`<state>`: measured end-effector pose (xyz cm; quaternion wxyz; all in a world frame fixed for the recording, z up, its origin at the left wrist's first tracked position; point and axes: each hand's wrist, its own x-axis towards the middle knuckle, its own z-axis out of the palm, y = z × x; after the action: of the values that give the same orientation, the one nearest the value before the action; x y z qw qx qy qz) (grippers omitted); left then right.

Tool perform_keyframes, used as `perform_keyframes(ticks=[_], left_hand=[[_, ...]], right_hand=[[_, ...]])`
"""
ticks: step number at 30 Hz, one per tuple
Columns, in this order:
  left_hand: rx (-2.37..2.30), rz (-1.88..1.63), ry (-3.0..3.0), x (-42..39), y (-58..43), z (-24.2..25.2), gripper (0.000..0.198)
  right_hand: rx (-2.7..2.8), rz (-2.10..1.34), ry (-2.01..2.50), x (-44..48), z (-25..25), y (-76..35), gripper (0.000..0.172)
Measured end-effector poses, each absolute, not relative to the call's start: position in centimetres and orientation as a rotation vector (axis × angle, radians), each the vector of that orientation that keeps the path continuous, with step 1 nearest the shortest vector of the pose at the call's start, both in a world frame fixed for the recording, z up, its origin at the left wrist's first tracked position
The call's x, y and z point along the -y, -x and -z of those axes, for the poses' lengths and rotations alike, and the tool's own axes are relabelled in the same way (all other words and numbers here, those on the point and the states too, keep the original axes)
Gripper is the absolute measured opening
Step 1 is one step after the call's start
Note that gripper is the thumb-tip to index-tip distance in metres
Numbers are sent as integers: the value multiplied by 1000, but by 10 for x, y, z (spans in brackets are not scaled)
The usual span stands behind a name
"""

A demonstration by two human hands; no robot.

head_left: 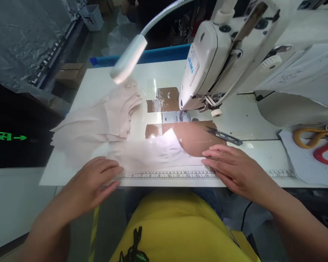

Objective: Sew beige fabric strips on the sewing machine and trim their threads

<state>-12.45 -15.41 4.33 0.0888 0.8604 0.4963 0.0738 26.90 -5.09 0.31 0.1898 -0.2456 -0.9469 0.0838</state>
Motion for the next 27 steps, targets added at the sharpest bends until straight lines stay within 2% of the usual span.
perform_keyframes(ticks=[2,6,10,12,15,17,23,27], left_hand=[[-1432,-289,-2473,155,116,-36,25],[-1311,-641,-2386,139,77,-38,28],[-1221,-855,-2408,97,17,-25,23],[-1343,-635,-2473,77,-4,-7,35],[-1566,-257,-2546,65,-16,19,64],[-1619,-121,-2548,65,-15,27,74],[-1646,-35,-2549,69,-12,24,79],[-1659,-18,-2557,68,-13,26,80]], right_hand=[[2631,-261,746,53,1,-277,30],[2340,-258,869,56,-10,-267,32],[2368,-300,797,58,-6,-232,24],[2523,-326,713,61,8,-224,25],[2665,-293,765,67,29,-242,33],[2673,-268,841,70,34,-266,35],[2404,-238,1064,64,11,-281,15],[2445,-296,1122,51,7,-231,20]])
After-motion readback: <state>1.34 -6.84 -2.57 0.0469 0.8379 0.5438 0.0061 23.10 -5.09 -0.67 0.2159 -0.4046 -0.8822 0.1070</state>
